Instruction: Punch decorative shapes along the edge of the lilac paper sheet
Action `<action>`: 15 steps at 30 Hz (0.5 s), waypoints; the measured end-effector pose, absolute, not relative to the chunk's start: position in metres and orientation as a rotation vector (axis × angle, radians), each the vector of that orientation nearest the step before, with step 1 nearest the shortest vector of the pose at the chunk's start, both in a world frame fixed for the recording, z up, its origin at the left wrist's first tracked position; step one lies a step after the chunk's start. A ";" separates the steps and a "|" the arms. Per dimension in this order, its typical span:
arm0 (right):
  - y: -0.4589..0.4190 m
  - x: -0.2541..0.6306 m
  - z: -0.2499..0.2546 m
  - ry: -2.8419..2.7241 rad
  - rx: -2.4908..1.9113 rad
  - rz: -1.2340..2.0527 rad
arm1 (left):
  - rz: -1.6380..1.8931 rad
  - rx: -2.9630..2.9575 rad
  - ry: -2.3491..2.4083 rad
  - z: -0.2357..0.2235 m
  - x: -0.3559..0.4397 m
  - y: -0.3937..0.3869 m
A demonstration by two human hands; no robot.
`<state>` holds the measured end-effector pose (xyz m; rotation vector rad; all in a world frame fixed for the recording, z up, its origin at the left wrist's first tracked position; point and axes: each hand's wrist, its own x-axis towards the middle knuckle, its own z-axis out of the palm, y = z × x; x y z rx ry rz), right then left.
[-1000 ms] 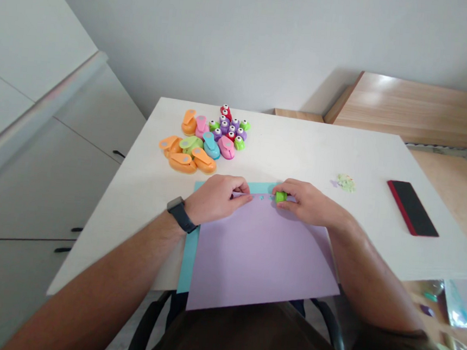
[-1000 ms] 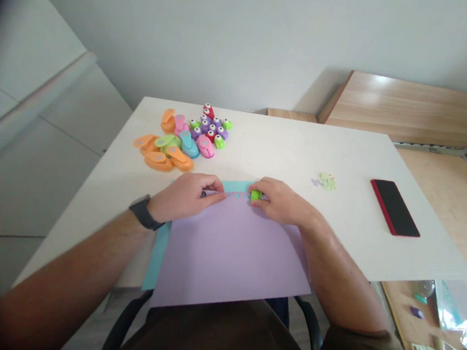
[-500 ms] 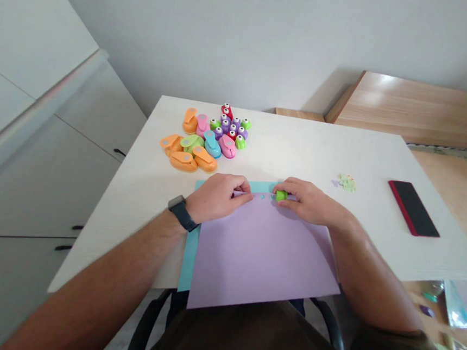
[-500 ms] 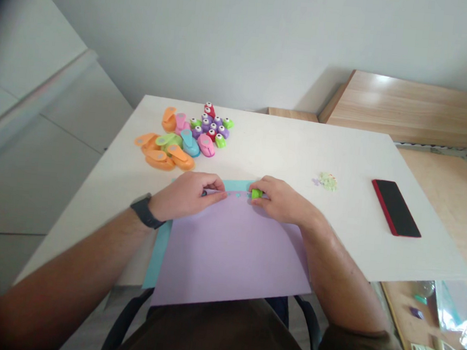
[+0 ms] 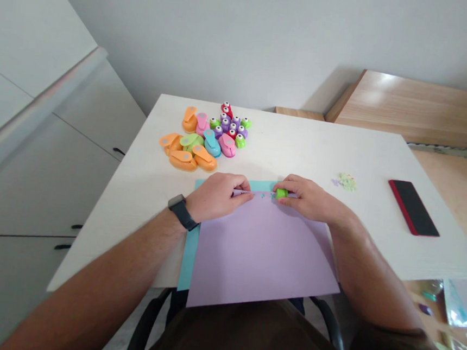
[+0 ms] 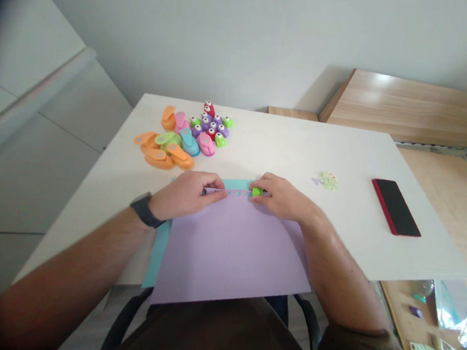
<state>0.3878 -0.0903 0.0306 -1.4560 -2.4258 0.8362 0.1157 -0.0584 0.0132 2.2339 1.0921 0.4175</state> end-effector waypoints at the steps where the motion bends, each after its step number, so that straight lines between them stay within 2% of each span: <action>1: -0.090 0.388 0.031 -2.431 -1.455 0.838 | 0.416 2.233 1.091 0.013 0.116 -0.058; 15: -0.083 0.388 0.030 -2.445 -1.448 0.861 | 0.412 2.233 1.092 0.012 0.116 -0.058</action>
